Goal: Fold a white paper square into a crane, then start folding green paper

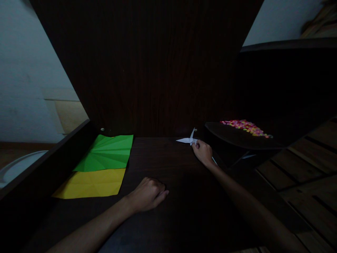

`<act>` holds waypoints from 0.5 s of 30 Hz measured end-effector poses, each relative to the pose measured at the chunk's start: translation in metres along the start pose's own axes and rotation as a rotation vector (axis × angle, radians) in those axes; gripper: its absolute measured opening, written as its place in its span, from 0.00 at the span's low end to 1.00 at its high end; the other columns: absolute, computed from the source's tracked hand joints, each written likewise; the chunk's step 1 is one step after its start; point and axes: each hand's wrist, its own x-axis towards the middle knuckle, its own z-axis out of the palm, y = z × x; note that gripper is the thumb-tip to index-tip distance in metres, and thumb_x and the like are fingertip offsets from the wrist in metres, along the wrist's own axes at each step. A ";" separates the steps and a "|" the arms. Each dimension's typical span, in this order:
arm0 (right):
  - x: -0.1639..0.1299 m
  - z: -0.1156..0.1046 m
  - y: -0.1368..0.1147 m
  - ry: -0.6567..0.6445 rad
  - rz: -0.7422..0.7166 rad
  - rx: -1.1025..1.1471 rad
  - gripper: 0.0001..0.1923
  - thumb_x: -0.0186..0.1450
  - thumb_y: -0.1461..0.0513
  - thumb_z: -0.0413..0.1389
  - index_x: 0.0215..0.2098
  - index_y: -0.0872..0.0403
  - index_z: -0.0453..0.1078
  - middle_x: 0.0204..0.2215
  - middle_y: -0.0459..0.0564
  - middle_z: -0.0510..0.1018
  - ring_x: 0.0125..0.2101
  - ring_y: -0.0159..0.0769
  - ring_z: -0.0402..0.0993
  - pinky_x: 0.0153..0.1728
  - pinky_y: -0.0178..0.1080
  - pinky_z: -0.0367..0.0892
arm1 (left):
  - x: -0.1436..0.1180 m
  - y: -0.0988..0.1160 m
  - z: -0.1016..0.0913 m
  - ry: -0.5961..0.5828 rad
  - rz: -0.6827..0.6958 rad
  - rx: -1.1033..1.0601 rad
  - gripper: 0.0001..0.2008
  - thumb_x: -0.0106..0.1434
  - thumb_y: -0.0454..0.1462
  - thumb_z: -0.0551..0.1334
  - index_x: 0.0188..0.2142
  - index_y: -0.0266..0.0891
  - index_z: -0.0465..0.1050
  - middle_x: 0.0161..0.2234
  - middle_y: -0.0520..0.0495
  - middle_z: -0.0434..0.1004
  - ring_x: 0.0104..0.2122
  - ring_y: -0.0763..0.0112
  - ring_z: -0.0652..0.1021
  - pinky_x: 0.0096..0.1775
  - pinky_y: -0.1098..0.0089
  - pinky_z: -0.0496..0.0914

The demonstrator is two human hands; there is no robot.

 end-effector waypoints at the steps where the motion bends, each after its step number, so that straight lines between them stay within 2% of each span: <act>1: 0.001 0.000 0.000 -0.001 0.001 -0.001 0.13 0.63 0.57 0.51 0.22 0.52 0.65 0.22 0.48 0.73 0.23 0.35 0.66 0.25 0.36 0.52 | 0.000 0.000 0.000 0.003 -0.001 0.003 0.17 0.71 0.39 0.52 0.26 0.38 0.69 0.25 0.50 0.77 0.27 0.70 0.78 0.30 0.71 0.64; 8: 0.006 0.002 0.000 -0.025 0.025 0.000 0.13 0.63 0.56 0.51 0.22 0.52 0.65 0.22 0.48 0.73 0.24 0.36 0.67 0.25 0.36 0.53 | 0.000 0.001 -0.002 -0.007 -0.004 0.010 0.16 0.71 0.39 0.53 0.26 0.38 0.69 0.25 0.50 0.77 0.27 0.70 0.78 0.30 0.72 0.64; 15: -0.001 -0.002 0.003 -0.104 0.110 -0.024 0.12 0.55 0.57 0.57 0.18 0.51 0.63 0.16 0.44 0.70 0.19 0.34 0.66 0.21 0.34 0.52 | 0.000 0.000 0.000 0.003 0.008 -0.017 0.17 0.71 0.39 0.52 0.26 0.38 0.69 0.25 0.49 0.76 0.27 0.70 0.77 0.31 0.72 0.64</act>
